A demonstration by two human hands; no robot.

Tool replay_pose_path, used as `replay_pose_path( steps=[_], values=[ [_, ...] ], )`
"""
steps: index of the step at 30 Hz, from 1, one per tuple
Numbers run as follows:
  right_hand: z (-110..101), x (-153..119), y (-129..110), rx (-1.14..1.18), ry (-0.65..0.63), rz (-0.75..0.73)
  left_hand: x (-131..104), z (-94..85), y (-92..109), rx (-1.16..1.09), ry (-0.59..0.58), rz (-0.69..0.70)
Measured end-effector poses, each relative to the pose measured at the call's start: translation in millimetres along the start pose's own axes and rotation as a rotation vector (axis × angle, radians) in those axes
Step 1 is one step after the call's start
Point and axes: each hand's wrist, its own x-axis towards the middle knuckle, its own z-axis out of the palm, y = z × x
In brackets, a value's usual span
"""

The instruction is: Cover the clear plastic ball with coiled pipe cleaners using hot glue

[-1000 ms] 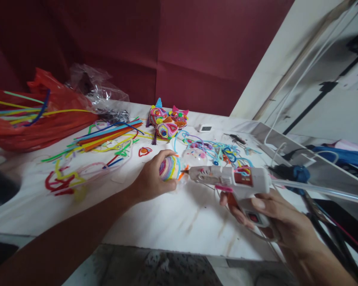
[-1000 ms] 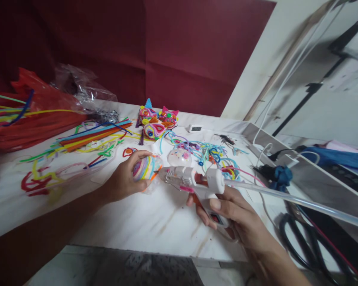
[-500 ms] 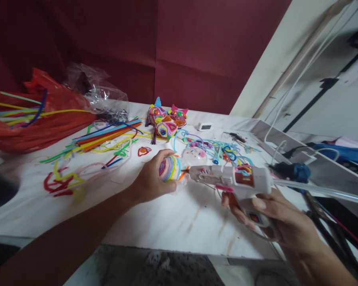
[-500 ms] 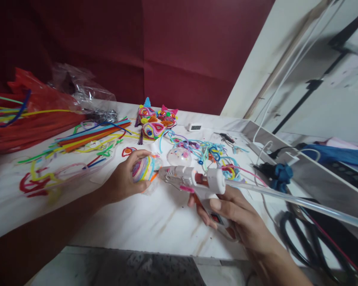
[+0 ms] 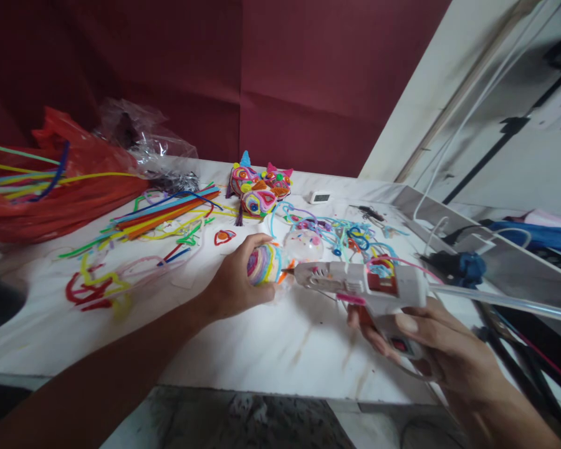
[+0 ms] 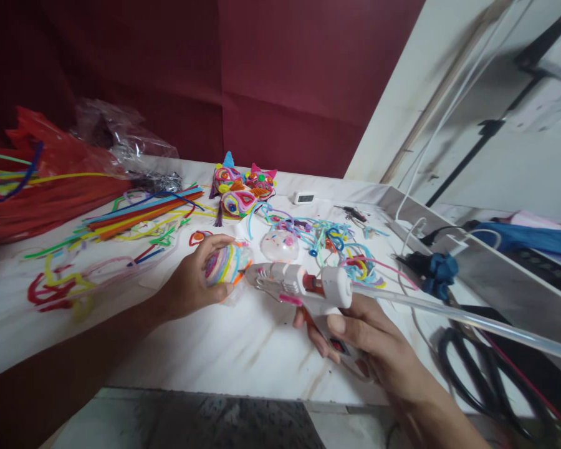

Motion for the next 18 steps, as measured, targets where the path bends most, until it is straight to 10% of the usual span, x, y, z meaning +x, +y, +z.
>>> replay_pose_path(
  steps=[18],
  values=[
    [-2.7, -6.1, 1.0, -0.018, 0.010, -0.027, -1.9, -0.1, -0.7, 0.020, 0.022, 0.019]
  ],
)
